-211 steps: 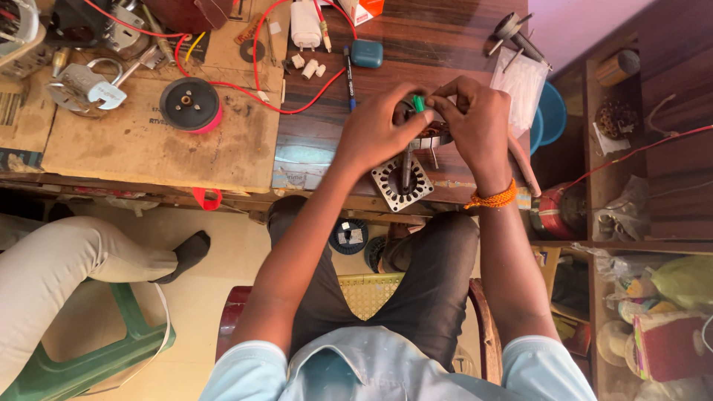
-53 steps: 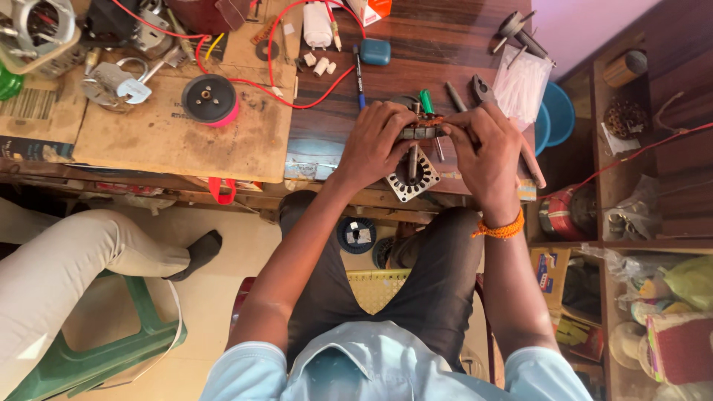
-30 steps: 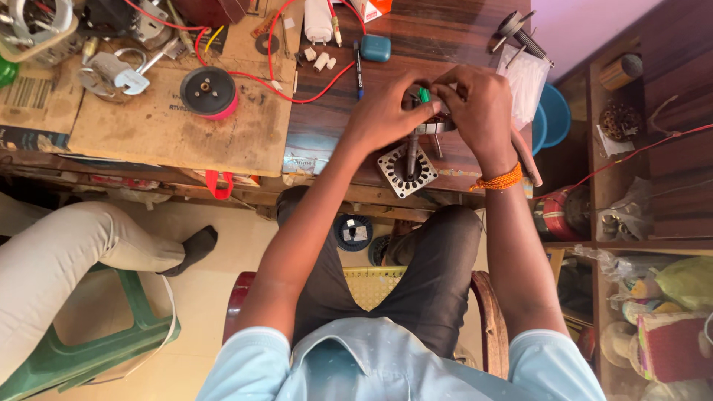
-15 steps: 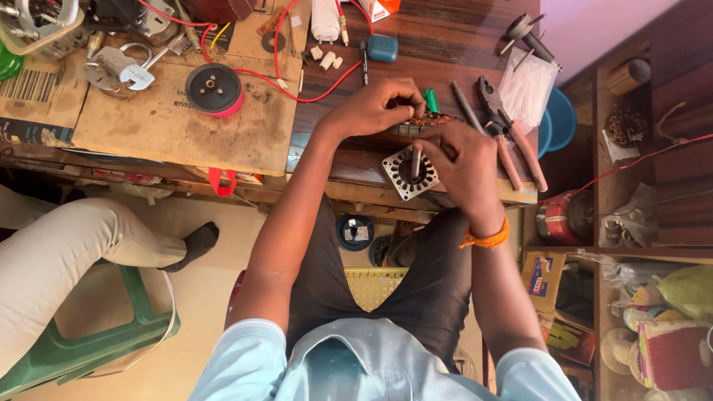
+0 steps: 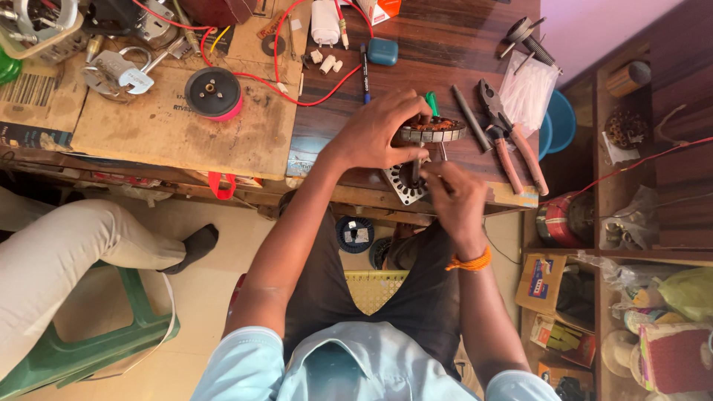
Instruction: The person sits at a workbench assembling an electric motor stator, pressing copper wire coil ends into the stator slots by hand and using a green-handled screwdriver to seat the windings, working around the circular stator mounted on a metal plate.
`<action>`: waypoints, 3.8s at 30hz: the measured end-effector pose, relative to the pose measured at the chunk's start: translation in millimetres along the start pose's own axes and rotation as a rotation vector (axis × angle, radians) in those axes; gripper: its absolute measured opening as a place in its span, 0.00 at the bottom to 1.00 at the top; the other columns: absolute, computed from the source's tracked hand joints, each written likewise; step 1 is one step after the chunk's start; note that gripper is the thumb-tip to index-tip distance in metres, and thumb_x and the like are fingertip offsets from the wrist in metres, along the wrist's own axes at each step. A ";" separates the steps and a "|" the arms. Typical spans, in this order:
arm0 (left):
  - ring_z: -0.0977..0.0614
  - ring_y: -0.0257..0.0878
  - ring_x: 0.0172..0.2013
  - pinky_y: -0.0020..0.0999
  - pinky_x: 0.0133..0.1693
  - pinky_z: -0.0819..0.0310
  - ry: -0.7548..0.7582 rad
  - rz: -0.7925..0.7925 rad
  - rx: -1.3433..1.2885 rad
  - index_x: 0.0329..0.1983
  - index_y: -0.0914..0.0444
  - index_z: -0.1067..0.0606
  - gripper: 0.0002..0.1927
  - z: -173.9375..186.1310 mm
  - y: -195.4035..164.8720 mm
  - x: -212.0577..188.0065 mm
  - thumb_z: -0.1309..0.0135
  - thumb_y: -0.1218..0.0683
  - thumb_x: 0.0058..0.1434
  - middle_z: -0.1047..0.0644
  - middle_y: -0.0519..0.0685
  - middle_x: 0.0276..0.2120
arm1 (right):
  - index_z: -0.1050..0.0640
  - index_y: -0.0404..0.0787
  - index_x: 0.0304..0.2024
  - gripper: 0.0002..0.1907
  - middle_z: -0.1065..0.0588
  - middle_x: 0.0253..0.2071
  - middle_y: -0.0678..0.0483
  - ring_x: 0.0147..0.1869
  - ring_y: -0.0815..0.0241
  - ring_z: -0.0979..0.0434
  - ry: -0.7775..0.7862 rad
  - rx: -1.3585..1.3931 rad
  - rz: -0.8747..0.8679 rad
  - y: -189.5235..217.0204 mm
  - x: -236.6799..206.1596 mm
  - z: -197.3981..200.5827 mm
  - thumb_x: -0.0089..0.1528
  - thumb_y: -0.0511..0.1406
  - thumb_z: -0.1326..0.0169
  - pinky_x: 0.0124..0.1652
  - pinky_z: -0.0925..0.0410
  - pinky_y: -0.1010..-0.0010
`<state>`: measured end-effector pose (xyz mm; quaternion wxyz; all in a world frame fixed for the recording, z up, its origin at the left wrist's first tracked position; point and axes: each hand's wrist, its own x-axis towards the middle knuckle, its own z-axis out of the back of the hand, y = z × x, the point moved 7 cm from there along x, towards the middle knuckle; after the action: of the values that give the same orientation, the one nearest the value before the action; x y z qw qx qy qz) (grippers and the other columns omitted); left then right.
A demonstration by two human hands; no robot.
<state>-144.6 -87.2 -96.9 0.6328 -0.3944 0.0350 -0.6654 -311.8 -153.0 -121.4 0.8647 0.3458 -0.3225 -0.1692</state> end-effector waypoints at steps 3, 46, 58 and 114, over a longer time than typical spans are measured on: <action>0.25 0.51 0.52 0.45 0.52 0.30 -0.172 -0.096 0.052 0.53 0.60 0.30 0.25 3.6 -9.7 -6.7 0.34 0.45 0.62 0.28 0.51 0.47 | 0.18 0.36 0.40 0.05 0.21 0.30 0.52 0.30 0.67 0.23 -0.029 0.053 -0.114 -15.4 -1.0 19.2 0.61 0.26 0.38 0.32 0.32 0.74; 0.23 0.32 0.43 0.30 0.48 0.28 0.177 0.166 -0.727 0.42 0.67 0.24 0.07 -6.2 30.8 21.9 0.49 0.58 0.66 0.23 0.44 0.40 | 0.18 0.36 0.40 0.08 0.24 0.28 0.49 0.25 0.60 0.30 0.070 -0.028 0.101 40.5 55.3 16.0 0.60 0.31 0.33 0.29 0.36 0.67; 0.24 0.32 0.43 0.32 0.45 0.29 0.102 0.150 -0.628 0.47 0.66 0.23 0.17 -4.6 30.9 12.8 0.45 0.46 0.70 0.24 0.44 0.40 | 0.19 0.36 0.39 0.04 0.26 0.24 0.50 0.24 0.67 0.35 -0.001 0.101 -0.131 10.3 19.7 6.4 0.61 0.27 0.38 0.26 0.40 0.72; 0.23 0.31 0.43 0.29 0.49 0.28 0.153 0.244 -0.806 0.46 0.66 0.22 0.09 -11.3 25.5 24.1 0.49 0.59 0.66 0.22 0.44 0.39 | 0.19 0.35 0.36 0.08 0.29 0.21 0.49 0.22 0.60 0.33 0.139 -0.081 0.011 26.8 85.4 27.1 0.59 0.32 0.33 0.26 0.39 0.67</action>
<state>-127.6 -118.3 -107.0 0.4978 -0.5526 0.3853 -0.5462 -265.4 -191.5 -49.8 0.8992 0.3198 -0.2565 -0.1530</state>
